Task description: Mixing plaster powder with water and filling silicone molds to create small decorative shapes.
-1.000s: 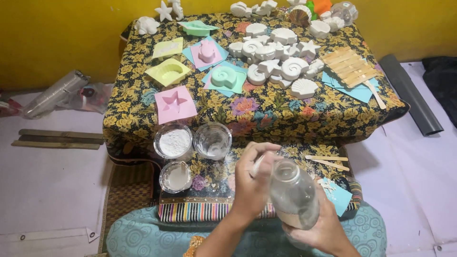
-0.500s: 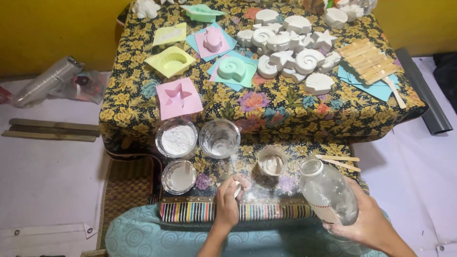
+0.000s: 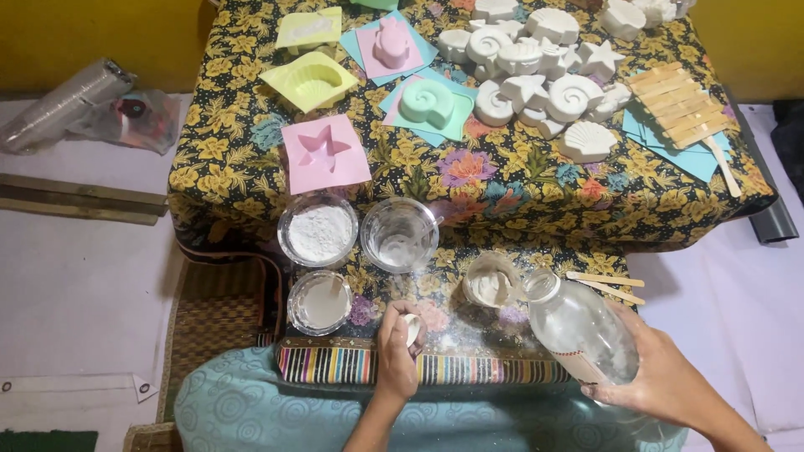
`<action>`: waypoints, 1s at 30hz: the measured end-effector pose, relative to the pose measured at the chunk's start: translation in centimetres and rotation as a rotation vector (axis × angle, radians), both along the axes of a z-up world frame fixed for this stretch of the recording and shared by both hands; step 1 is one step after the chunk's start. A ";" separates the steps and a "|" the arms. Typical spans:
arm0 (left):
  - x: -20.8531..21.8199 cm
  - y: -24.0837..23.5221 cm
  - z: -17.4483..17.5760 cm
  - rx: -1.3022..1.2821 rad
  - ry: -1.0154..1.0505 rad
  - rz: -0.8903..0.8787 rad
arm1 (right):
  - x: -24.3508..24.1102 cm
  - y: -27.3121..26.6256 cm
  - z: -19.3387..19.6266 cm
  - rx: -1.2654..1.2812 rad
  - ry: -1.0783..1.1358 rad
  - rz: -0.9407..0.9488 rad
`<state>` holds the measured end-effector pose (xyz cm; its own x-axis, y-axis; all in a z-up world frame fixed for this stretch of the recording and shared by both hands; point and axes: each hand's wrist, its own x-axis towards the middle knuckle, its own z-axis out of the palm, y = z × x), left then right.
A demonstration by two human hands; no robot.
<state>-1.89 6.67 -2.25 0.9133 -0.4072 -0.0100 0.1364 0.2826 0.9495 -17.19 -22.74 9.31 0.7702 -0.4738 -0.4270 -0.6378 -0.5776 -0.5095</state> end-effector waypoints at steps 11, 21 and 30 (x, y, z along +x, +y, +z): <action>-0.1 0.0 0.8 0.019 -0.070 -0.015 | 1.2 -0.9 0.4 -0.099 0.106 0.083; -0.1 0.0 1.2 0.073 -0.051 -0.049 | 1.1 -2.2 -0.4 -0.188 0.100 0.145; 0.0 -0.1 1.3 0.144 -0.153 -0.049 | 1.7 -1.4 0.3 -0.021 -0.140 0.101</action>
